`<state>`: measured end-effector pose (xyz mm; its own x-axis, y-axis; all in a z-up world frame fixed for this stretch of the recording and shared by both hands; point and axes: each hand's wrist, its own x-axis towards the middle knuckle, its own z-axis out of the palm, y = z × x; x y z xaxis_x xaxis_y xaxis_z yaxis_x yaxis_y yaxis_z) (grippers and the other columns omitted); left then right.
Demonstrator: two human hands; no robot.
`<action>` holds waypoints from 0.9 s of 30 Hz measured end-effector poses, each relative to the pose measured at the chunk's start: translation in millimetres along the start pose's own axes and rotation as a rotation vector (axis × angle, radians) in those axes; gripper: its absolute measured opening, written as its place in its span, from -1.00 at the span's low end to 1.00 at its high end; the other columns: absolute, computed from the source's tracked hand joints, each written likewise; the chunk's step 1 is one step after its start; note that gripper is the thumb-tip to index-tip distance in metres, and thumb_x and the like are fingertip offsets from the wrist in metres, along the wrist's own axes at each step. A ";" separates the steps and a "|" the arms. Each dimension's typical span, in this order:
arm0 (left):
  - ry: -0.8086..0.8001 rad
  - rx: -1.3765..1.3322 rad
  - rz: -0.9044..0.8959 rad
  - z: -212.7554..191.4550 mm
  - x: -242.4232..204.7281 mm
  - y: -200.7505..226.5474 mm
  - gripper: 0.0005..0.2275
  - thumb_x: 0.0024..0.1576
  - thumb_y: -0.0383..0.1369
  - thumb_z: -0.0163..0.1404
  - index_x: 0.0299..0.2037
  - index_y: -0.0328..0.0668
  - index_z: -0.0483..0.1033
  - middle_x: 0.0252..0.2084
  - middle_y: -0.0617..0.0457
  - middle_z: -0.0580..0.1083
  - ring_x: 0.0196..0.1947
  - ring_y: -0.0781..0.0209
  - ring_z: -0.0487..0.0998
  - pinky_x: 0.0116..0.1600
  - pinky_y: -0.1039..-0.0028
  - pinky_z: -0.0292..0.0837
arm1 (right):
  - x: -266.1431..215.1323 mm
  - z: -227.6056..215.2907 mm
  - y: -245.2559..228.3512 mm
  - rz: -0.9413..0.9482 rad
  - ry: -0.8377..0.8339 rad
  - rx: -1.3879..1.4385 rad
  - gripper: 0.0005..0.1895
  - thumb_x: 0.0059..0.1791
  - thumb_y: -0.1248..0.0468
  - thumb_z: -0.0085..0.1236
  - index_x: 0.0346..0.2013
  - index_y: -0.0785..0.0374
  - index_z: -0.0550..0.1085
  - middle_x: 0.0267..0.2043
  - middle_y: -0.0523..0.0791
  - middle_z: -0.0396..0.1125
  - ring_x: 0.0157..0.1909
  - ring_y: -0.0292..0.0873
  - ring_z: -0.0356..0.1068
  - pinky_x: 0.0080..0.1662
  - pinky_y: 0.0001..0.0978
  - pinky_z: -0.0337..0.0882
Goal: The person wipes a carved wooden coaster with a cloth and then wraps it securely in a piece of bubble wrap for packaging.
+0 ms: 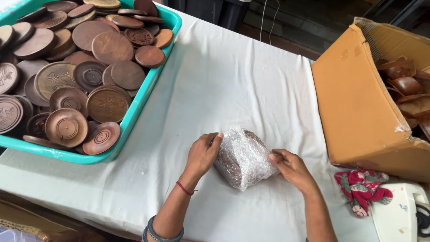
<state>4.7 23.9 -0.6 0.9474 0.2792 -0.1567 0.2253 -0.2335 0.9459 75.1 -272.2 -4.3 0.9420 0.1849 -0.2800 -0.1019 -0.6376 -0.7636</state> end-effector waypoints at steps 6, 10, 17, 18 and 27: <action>-0.205 0.087 0.013 -18.9 -0.2 -3.2 -0.29 0.01 0.06 0.02 0.23 -0.42 0.39 0.12 -0.32 0.46 0.17 -0.20 0.51 0.22 0.12 0.45 | -8.9 -2.4 -9.6 0.046 -0.207 0.101 -0.09 -0.22 -0.28 0.19 0.18 0.35 0.44 -0.01 0.01 0.53 0.02 -0.09 0.53 -0.16 -0.28 0.56; -0.298 0.055 0.022 -26.0 -0.4 -8.2 -0.20 -0.13 -0.04 0.16 0.32 -0.38 0.32 0.21 -0.36 0.38 0.25 -0.25 0.41 0.28 0.07 0.34 | -9.2 1.4 -12.3 0.053 -0.210 0.154 -0.11 -0.22 -0.25 0.22 0.16 0.37 0.44 0.00 0.03 0.53 0.00 -0.10 0.54 -0.16 -0.30 0.56; -0.312 0.013 0.061 -22.0 0.5 -1.1 -0.20 -0.15 -0.06 0.20 0.28 -0.43 0.32 0.18 -0.31 0.43 0.22 -0.21 0.47 0.26 0.07 0.40 | -10.8 0.8 -14.0 0.023 -0.210 0.158 -0.09 -0.21 -0.27 0.20 0.18 0.36 0.43 0.02 0.03 0.51 -0.01 -0.11 0.52 -0.17 -0.31 0.54; -0.301 0.029 0.053 -21.0 -0.2 0.3 -0.20 -0.15 -0.05 0.21 0.28 -0.42 0.33 0.16 -0.31 0.44 0.20 -0.21 0.48 0.26 0.07 0.40 | -10.6 1.2 -13.5 0.025 -0.212 0.158 -0.09 -0.21 -0.27 0.20 0.18 0.36 0.43 0.01 0.03 0.51 -0.01 -0.10 0.52 -0.17 -0.31 0.54; -0.225 0.138 0.037 -10.4 -1.6 6.2 -0.25 -0.12 -0.11 0.24 0.27 -0.41 0.33 0.12 -0.28 0.46 0.13 -0.16 0.53 0.23 0.15 0.45 | -4.3 10.3 -2.3 -0.011 -0.213 0.249 -0.07 -0.21 -0.24 0.24 0.19 0.43 0.41 -0.04 0.06 0.51 -0.08 -0.10 0.53 -0.17 -0.30 0.57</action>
<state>2.3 31.7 8.5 0.9787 0.0578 -0.1968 0.2041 -0.3692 0.9067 68.0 -263.8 -7.4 0.8582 0.3594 -0.3666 -0.1922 -0.4373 -0.8785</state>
